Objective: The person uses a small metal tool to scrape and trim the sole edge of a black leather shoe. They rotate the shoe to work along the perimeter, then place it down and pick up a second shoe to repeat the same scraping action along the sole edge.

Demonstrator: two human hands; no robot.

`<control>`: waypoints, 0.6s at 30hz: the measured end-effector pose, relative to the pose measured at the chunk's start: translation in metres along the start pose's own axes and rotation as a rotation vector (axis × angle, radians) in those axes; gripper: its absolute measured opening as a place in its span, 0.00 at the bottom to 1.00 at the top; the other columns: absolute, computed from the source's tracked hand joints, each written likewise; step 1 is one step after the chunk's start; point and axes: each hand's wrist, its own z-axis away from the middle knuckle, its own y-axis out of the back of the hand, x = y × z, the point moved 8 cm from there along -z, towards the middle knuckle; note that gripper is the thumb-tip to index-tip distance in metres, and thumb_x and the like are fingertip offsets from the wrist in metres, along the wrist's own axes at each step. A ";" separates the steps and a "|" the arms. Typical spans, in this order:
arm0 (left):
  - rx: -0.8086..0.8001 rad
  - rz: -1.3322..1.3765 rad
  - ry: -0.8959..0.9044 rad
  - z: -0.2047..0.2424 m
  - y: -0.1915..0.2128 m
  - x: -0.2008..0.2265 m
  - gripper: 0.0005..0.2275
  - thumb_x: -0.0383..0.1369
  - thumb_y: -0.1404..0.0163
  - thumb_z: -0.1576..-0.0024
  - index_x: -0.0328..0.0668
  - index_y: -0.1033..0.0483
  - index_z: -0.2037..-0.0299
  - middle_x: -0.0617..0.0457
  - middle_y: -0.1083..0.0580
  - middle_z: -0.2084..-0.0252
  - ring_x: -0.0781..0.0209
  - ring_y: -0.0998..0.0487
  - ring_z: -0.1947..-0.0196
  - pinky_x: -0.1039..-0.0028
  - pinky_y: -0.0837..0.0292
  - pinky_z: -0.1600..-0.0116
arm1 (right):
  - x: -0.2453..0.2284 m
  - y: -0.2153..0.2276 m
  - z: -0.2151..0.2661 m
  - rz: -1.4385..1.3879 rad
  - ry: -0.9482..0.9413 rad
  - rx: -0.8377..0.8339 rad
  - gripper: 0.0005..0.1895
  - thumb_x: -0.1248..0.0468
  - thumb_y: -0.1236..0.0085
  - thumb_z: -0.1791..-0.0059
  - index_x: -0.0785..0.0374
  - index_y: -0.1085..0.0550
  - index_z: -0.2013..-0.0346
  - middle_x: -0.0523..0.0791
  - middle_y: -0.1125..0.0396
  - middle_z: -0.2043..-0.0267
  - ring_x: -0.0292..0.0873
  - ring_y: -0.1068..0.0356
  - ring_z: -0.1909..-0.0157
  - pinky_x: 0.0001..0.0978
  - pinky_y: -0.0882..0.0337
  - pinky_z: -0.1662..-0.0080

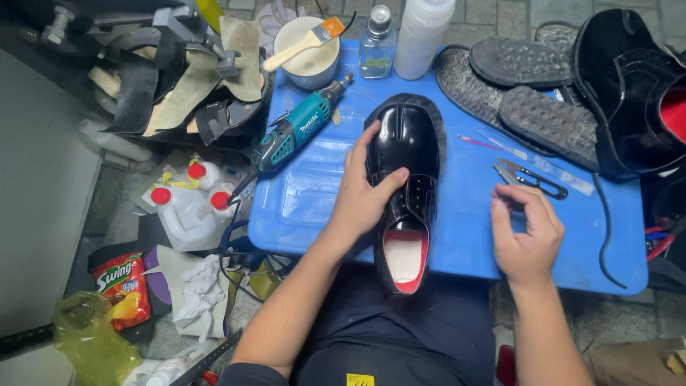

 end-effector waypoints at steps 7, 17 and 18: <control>-0.131 -0.348 0.161 -0.013 0.008 0.015 0.36 0.49 0.45 0.46 0.42 0.41 0.29 0.36 0.33 0.34 0.35 0.35 0.35 0.56 0.40 0.33 | 0.014 -0.011 -0.003 0.047 -0.016 0.030 0.04 0.75 0.42 0.50 0.71 0.24 0.60 0.50 0.28 0.62 0.41 0.29 0.67 0.29 0.29 0.61; -0.464 -0.548 0.207 -0.036 0.018 0.032 0.29 0.51 0.47 0.44 0.47 0.32 0.35 0.29 0.37 0.35 0.30 0.30 0.41 0.56 0.35 0.37 | 0.040 -0.021 -0.005 0.122 -0.077 0.050 0.07 0.75 0.38 0.59 0.67 0.22 0.66 0.46 0.27 0.68 0.39 0.28 0.70 0.28 0.28 0.65; -0.460 -0.553 0.132 -0.041 0.021 0.042 0.28 0.50 0.47 0.45 0.44 0.30 0.37 0.29 0.35 0.36 0.31 0.30 0.41 0.56 0.35 0.38 | 0.046 -0.022 -0.003 0.121 -0.094 0.057 0.08 0.75 0.38 0.60 0.67 0.22 0.67 0.46 0.27 0.68 0.39 0.28 0.70 0.27 0.28 0.66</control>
